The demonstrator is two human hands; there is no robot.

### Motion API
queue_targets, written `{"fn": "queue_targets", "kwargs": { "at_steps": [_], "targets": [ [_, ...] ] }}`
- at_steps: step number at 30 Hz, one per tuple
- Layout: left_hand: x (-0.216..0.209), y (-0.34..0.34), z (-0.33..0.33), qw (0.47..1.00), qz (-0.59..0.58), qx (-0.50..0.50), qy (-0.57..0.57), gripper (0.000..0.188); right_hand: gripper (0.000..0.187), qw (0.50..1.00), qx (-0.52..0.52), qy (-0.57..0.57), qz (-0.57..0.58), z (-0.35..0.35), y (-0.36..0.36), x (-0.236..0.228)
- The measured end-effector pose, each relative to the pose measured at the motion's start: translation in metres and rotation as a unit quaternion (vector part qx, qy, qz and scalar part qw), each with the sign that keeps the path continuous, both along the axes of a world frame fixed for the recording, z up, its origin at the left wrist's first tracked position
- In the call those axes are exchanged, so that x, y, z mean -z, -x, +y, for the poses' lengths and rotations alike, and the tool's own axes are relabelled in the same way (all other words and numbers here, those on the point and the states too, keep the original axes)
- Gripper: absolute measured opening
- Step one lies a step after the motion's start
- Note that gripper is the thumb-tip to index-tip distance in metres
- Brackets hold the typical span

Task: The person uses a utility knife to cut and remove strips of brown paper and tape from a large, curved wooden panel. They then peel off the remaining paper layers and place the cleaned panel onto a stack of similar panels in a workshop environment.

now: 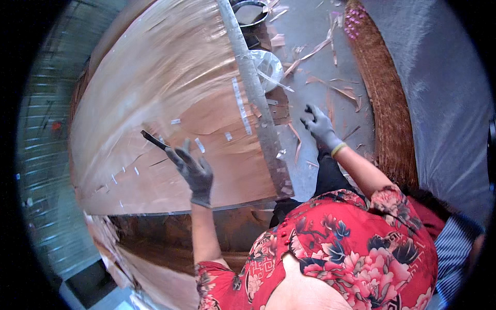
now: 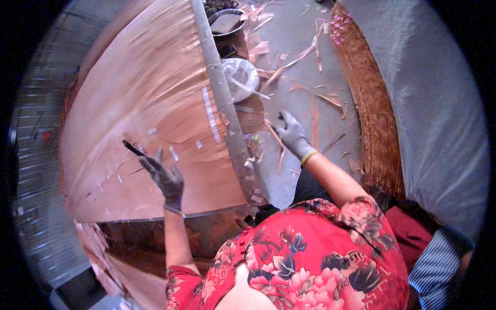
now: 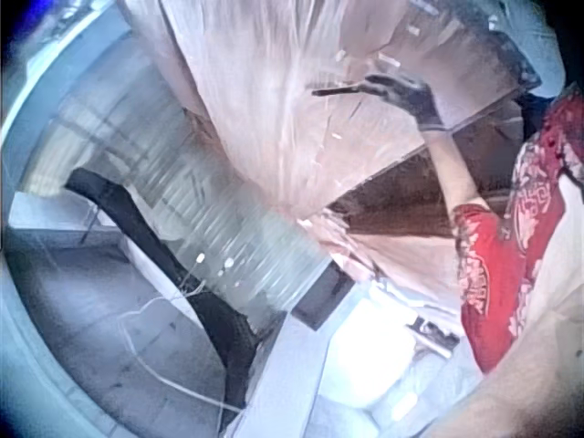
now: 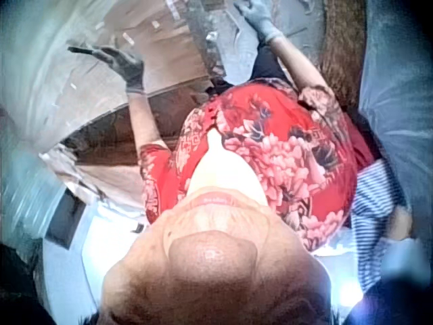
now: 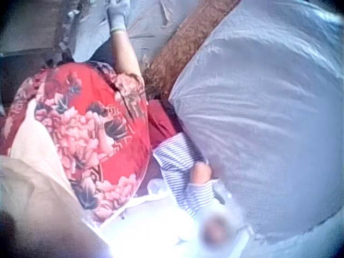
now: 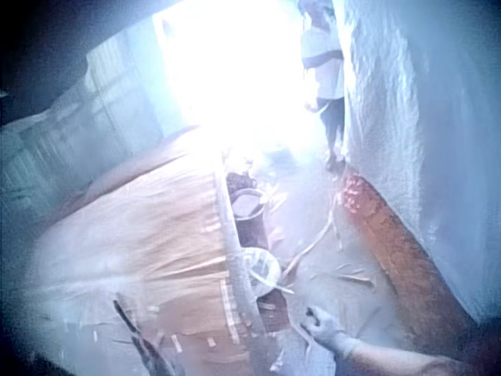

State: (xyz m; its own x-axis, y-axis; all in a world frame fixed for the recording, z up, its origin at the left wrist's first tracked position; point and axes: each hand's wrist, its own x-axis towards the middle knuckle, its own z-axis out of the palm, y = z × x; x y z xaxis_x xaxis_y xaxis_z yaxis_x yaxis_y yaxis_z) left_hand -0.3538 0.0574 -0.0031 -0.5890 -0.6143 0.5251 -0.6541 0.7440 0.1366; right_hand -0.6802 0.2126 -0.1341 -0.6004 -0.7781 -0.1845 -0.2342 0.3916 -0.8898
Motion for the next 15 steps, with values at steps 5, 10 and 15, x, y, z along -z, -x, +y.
{"fn": "queue_targets", "kwargs": {
  "at_steps": [5, 10, 15],
  "targets": [
    [-0.003, 0.07, 0.109, 0.989, -0.031, -0.02, -0.14, 0.079, 0.06, 0.995, -0.062, 0.036, 0.076, -0.097, 0.043, 0.044],
    [-0.02, 0.129, 0.151, 0.975, -0.076, 0.071, -0.196, 0.065, 0.059, 0.954, -0.056, 0.152, 0.253, -0.198, 0.039, 0.05],
    [-0.024, 0.146, 0.159, 0.965, 0.023, 0.012, -0.26, 0.07, 0.021, 0.964, -0.22, 0.044, -0.144, -0.227, 0.035, 0.037]
  ]
}}
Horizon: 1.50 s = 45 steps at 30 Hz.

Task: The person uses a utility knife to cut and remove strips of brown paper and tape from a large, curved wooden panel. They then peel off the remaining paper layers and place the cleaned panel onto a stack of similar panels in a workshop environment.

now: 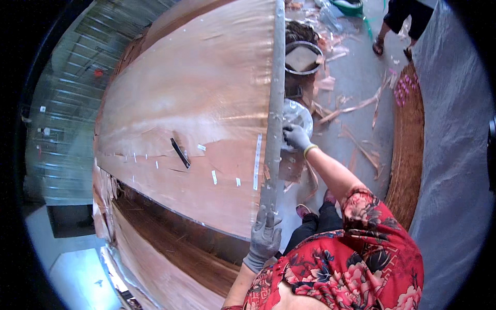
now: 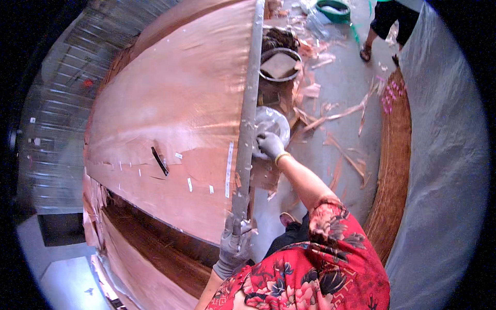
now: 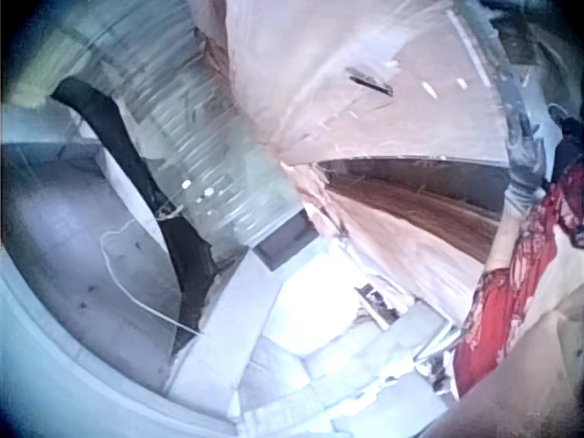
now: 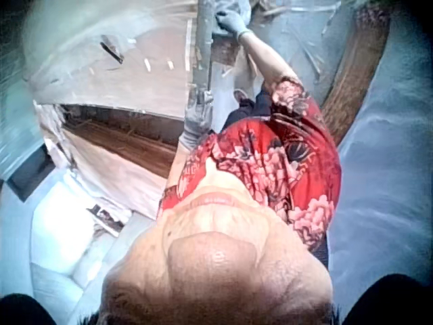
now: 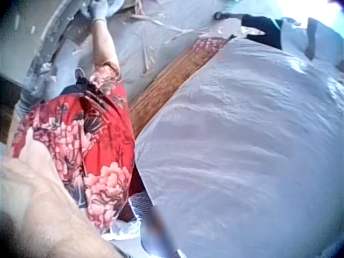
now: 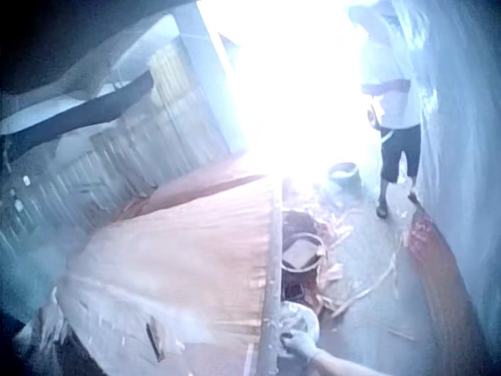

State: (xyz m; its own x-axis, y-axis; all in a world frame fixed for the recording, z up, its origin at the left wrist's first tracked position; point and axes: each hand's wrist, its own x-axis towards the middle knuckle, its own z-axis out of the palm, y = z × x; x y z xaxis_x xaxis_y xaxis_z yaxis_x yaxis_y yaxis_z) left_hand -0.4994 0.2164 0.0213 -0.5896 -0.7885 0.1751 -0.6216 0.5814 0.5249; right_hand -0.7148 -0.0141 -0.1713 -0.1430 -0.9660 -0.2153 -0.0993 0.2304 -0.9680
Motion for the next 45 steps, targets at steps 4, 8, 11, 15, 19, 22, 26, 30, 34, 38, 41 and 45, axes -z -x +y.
{"fn": "queue_targets", "kwargs": {
  "at_steps": [4, 8, 11, 15, 19, 22, 26, 30, 34, 38, 41, 45],
  "targets": [
    [0.007, 0.011, -0.006, 0.988, 0.134, -0.067, -0.04, 0.074, 0.017, 0.984, -0.171, -0.011, -0.045, 0.053, 0.01, -0.056],
    [0.01, 0.034, -0.05, 0.965, 0.251, -0.026, -0.074, 0.072, 0.02, 0.99, -0.095, -0.093, -0.041, 0.112, 0.041, -0.127],
    [-0.004, 0.04, -0.052, 0.949, 0.293, -0.055, -0.1, 0.074, 0.024, 0.995, -0.023, -0.093, -0.004, 0.119, 0.061, -0.118],
    [0.011, 0.028, -0.044, 0.958, 0.254, -0.109, -0.075, 0.073, 0.032, 0.991, 0.025, -0.102, -0.079, 0.104, 0.052, -0.097],
    [-0.004, 0.02, -0.045, 0.974, 0.154, -0.163, -0.034, 0.074, 0.044, 0.986, 0.04, -0.15, -0.055, 0.069, 0.016, -0.052],
    [-0.006, 0.027, -0.053, 0.953, 0.188, -0.228, -0.069, 0.074, 0.043, 0.985, -0.043, -0.166, -0.032, 0.04, -0.015, 0.003],
    [-0.003, 0.059, -0.071, 0.946, 0.165, -0.263, -0.097, 0.073, 0.033, 0.968, -0.152, -0.18, 0.087, 0.034, -0.03, 0.017],
    [0.006, 0.112, -0.103, 0.938, 0.18, -0.256, -0.151, 0.07, 0.025, 0.941, -0.218, -0.254, -0.039, 0.031, -0.006, 0.039],
    [-0.002, 0.155, -0.133, 0.935, 0.168, -0.251, -0.185, 0.064, 0.017, 0.942, -0.216, -0.245, -0.072, 0.016, 0.063, -0.017],
    [0.012, 0.168, -0.133, 0.943, 0.123, -0.248, -0.185, 0.055, 0.02, 0.883, -0.229, -0.336, -0.235, 0.003, 0.082, -0.022],
    [0.013, 0.167, -0.125, 0.946, 0.032, -0.257, -0.195, 0.047, 0.024, 0.835, -0.298, -0.333, -0.321, 0.014, 0.053, -0.013],
    [0.009, 0.161, -0.105, 0.952, -0.006, -0.257, -0.167, 0.038, 0.029, 0.862, -0.374, -0.22, -0.261, 0.017, 0.011, 0.007]
  ]
}}
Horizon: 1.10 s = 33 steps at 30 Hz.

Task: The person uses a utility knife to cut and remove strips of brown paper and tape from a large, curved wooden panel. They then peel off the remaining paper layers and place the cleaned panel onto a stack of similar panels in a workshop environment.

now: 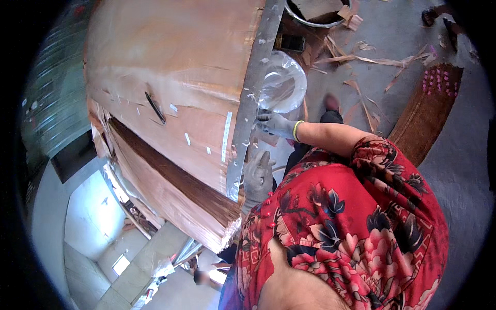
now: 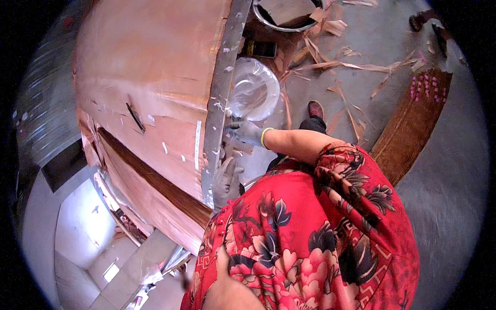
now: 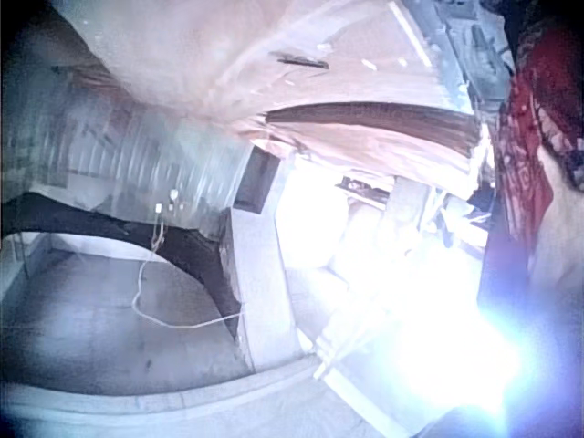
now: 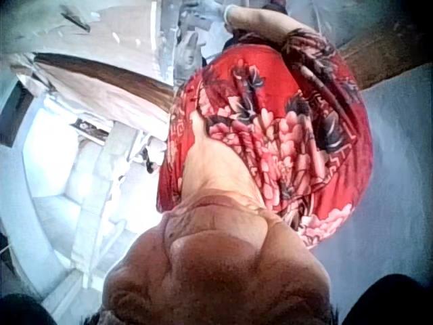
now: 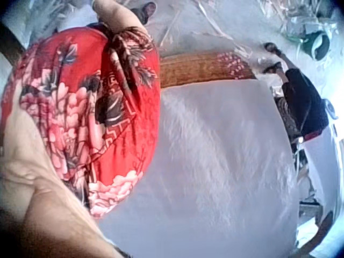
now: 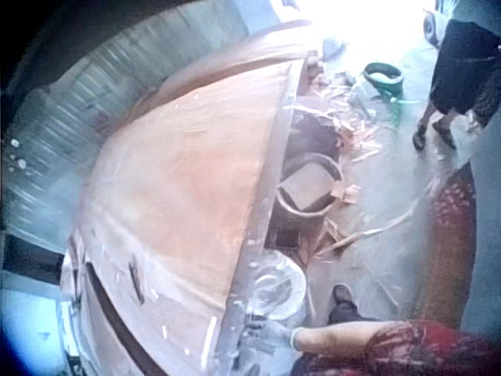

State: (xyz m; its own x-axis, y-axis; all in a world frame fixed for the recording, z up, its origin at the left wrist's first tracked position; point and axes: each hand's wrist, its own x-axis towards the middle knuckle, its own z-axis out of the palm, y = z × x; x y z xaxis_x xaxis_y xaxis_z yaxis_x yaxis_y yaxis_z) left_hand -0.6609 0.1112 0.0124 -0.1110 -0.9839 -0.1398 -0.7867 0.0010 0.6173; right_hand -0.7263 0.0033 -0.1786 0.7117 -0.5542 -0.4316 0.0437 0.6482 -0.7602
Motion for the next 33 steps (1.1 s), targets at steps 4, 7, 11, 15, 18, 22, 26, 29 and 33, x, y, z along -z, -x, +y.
{"fn": "queue_targets", "kwargs": {
  "at_steps": [4, 7, 11, 15, 18, 22, 26, 29, 33],
  "targets": [
    [0.016, -0.003, 0.033, 0.989, 0.041, -0.129, -0.059, 0.035, 0.031, 0.991, 0.009, -0.135, 0.013, -0.005, -0.011, -0.004],
    [0.023, -0.012, 0.036, 0.999, 0.012, -0.035, 0.0, 0.034, 0.024, 0.978, 0.066, -0.199, -0.005, -0.004, -0.01, -0.015],
    [0.022, -0.013, 0.032, 0.981, 0.141, -0.116, -0.069, 0.028, 0.018, 0.972, 0.131, -0.194, -0.029, -0.002, 0.005, -0.009],
    [0.032, -0.032, 0.022, 0.995, 0.079, -0.054, 0.01, 0.023, 0.019, 0.996, 0.092, 0.004, -0.012, -0.004, 0.057, -0.017],
    [0.018, -0.027, 0.024, 0.971, 0.177, -0.142, -0.072, 0.032, 0.021, 0.999, -0.012, -0.02, 0.028, -0.007, 0.087, -0.077],
    [0.013, 0.0, -0.046, 0.965, 0.256, -0.018, 0.061, 0.054, 0.022, 0.996, -0.065, 0.06, 0.017, -0.009, 0.139, -0.158],
    [0.016, 0.024, -0.124, 0.954, 0.225, 0.184, 0.079, 0.062, 0.022, 0.992, 0.034, 0.065, -0.1, -0.021, 0.199, -0.218],
    [0.049, 0.033, -0.124, 0.96, 0.187, 0.206, -0.012, 0.047, 0.04, 0.895, 0.311, 0.115, -0.299, -0.027, 0.258, -0.176],
    [0.08, 0.054, -0.113, 0.966, 0.205, 0.144, -0.061, 0.025, 0.052, 0.855, 0.394, 0.124, -0.314, -0.064, 0.291, -0.184]
  ]
}}
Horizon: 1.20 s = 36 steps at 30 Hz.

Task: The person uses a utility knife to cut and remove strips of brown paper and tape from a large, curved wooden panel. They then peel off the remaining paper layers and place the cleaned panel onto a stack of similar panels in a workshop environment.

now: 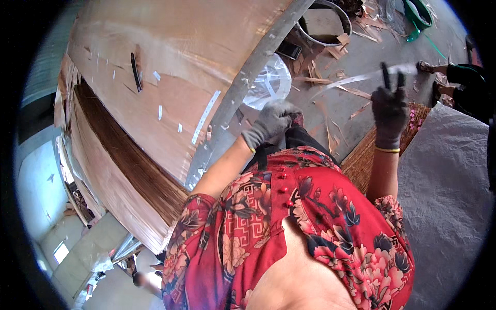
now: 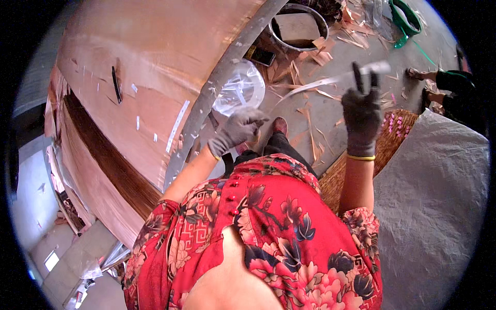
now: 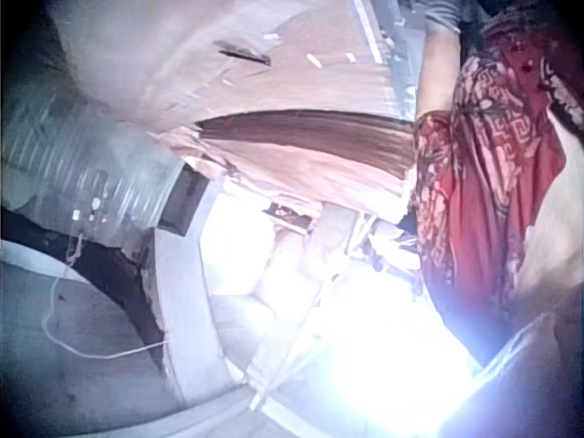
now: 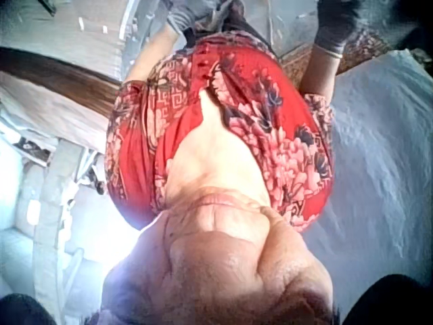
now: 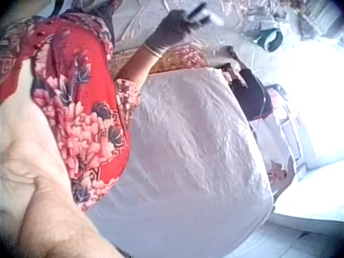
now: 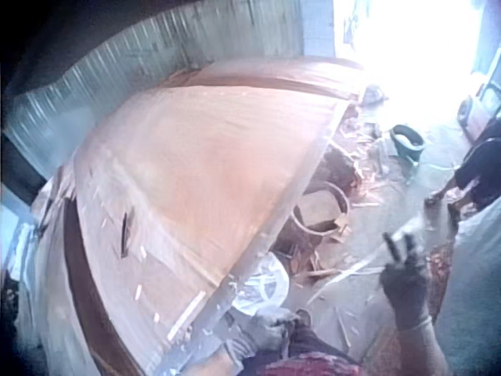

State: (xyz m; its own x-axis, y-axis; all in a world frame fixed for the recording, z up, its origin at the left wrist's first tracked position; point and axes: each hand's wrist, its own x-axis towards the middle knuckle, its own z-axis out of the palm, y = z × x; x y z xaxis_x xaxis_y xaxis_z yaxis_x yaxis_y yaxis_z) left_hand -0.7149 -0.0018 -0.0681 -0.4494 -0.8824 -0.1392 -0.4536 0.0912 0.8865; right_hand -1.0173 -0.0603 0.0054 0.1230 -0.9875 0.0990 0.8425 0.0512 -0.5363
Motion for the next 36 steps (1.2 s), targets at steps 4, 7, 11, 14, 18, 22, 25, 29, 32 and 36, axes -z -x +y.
{"fn": "queue_targets", "kwargs": {
  "at_steps": [4, 7, 11, 14, 18, 22, 25, 29, 32, 36],
  "targets": [
    [-0.013, 0.025, -0.003, 0.989, -0.147, 0.021, -0.014, 0.021, 0.058, 0.846, -0.17, -0.032, 0.505, 0.024, -0.053, 0.028],
    [-0.018, 0.021, -0.01, 0.977, -0.208, 0.035, 0.034, 0.025, 0.038, 0.576, -0.085, 0.322, 0.746, 0.028, -0.092, 0.035],
    [-0.026, 0.013, -0.013, 0.985, -0.17, 0.009, -0.019, 0.023, 0.025, 0.6, -0.304, 0.159, 0.723, 0.022, -0.099, 0.022],
    [-0.026, 0.012, -0.007, 0.952, 0.176, -0.14, -0.208, 0.019, 0.02, 0.836, -0.298, -0.116, 0.446, 0.02, -0.099, 0.017],
    [-0.039, 0.006, -0.022, 0.938, 0.219, -0.065, -0.262, 0.059, 0.027, 0.911, -0.213, -0.226, 0.272, 0.006, -0.078, 0.033],
    [-0.044, -0.007, -0.049, 0.993, 0.103, 0.063, -0.018, 0.102, 0.049, 0.922, -0.169, -0.132, 0.322, -0.004, -0.082, 0.011],
    [-0.065, -0.007, -0.067, 0.958, 0.193, -0.003, -0.211, 0.092, 0.06, 0.865, -0.126, 0.003, 0.486, -0.019, -0.089, -0.005],
    [-0.078, 0.015, -0.091, 0.873, 0.299, -0.153, -0.354, 0.041, 0.069, 0.705, -0.004, 0.229, 0.671, -0.041, -0.094, 0.0],
    [-0.063, 0.039, -0.115, 0.877, 0.222, -0.17, -0.39, 0.038, 0.079, 0.638, 0.002, 0.288, 0.714, -0.067, -0.086, 0.013],
    [-0.038, 0.066, -0.152, 0.859, 0.253, -0.19, -0.403, 0.029, 0.074, 0.612, -0.028, 0.308, 0.728, -0.109, -0.061, 0.029]
  ]
}}
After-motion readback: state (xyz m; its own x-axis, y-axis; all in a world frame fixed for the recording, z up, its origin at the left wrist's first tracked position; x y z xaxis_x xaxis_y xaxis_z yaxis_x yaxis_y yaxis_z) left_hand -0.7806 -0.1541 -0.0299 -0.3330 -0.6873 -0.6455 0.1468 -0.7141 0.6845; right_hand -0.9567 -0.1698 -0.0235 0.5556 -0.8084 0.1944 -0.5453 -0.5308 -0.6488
